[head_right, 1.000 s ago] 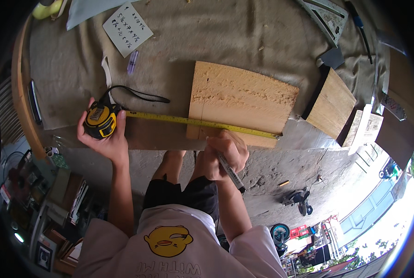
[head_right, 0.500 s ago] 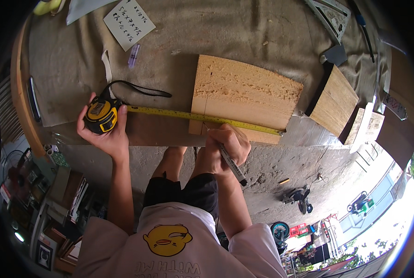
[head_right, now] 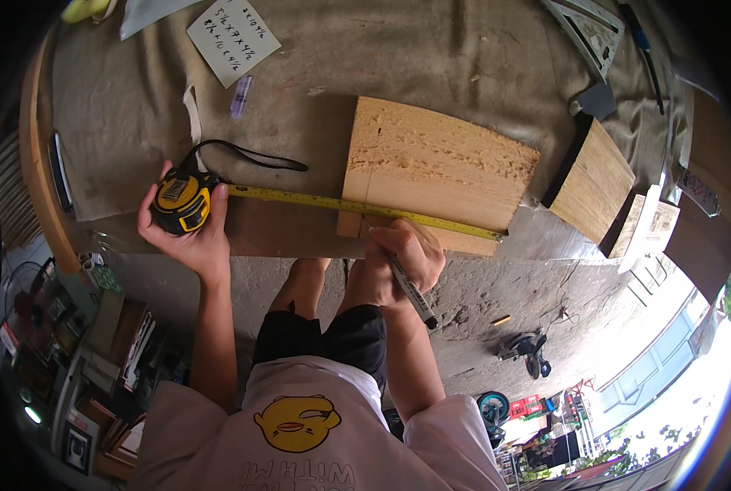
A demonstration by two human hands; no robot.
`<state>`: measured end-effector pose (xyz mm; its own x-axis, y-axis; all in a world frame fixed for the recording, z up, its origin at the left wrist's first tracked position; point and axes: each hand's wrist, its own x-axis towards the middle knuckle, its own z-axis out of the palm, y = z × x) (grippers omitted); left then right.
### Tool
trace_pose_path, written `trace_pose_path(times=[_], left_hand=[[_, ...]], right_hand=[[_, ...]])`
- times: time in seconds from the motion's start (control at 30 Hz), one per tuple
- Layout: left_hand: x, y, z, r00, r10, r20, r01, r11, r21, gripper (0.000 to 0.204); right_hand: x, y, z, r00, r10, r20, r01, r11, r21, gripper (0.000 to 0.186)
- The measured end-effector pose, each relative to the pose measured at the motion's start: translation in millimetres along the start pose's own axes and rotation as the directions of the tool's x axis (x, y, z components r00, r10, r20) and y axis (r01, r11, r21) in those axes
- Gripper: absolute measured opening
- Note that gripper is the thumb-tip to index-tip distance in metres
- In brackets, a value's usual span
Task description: The person measures and marks a rectangular wooden board using a tape measure, marker, and speed square. They then move to a miter saw, position the board, and cut it along the marked line. Finally, they return to the table and place the cut pieces down.
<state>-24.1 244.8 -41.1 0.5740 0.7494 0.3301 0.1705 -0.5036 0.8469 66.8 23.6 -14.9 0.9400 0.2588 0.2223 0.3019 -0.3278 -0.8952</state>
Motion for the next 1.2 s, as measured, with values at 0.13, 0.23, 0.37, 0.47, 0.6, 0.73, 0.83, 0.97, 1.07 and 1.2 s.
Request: trace_pose_path(times=[0.13, 0.23, 0.37, 0.47, 0.6, 0.73, 0.83, 0.97, 1.07, 1.2], left_hand=[[-0.1, -0.1, -0.2, 1.000, 0.002, 0.002, -0.002, 1.000, 0.003, 0.082], [0.3, -1.4, -0.1, 1.000, 0.009, 0.001, -0.009, 1.000, 0.001, 0.082], [-0.4, -1.6, -0.3, 1.000, 0.000, -0.007, 0.000, 1.000, -0.012, 0.082], [1.1, -1.5, -1.7, 1.000, 0.022, -0.006, -0.022, 1.000, 0.013, 0.082], [2.0, 2.3, 1.2, 1.000, 0.022, -0.002, -0.022, 0.998, 0.055, 0.080], [-1.9, 1.1, 0.1, 1.000, 0.019, 0.003, -0.020, 0.999, 0.045, 0.078], [-8.6, 9.5, -0.7, 0.999, -0.033, -0.043, 0.030, 0.997, -0.075, 0.079], [1.8, 21.9, -17.8, 0.994, 0.003, -0.110, -0.007, 0.999, -0.040, 0.079], [27.4, 17.8, -45.6, 0.991, 0.103, -0.084, -0.103, 0.995, -0.001, 0.078], [59.7, 4.9, -88.7, 0.994, 0.087, 0.068, -0.092, 0.993, 0.070, 0.073]], right_hand=[[-1.4, -0.9, -1.1, 1.000, 0.028, 0.006, -0.028, 1.000, -0.014, 0.006], [-3.9, 0.1, -1.3, 0.999, 0.044, 0.001, -0.044, 0.999, -0.026, 0.005], [-1.4, 0.0, 1.1, 1.000, 0.010, -0.009, -0.010, 1.000, 0.006, 0.005], [0.1, 0.8, 0.1, 1.000, -0.018, 0.008, 0.018, 1.000, 0.026, 0.006], [-5.4, -1.5, -3.4, 0.981, 0.137, -0.140, -0.114, 0.980, 0.163, 0.003], [18.0, -19.3, -38.2, 0.881, 0.392, -0.264, -0.189, 0.805, 0.562, 0.009], [59.3, -28.6, -94.4, 0.962, 0.163, -0.218, 0.009, 0.783, 0.622, 0.027], [165.4, -20.3, -147.4, 0.984, -0.082, -0.156, 0.076, 0.996, -0.045, 0.028], [253.3, 33.7, -153.1, 0.983, -0.102, 0.150, 0.163, 0.859, -0.485, 0.032], [334.6, 139.5, -146.0, 0.880, -0.194, 0.434, 0.445, 0.658, -0.608, 0.042]])
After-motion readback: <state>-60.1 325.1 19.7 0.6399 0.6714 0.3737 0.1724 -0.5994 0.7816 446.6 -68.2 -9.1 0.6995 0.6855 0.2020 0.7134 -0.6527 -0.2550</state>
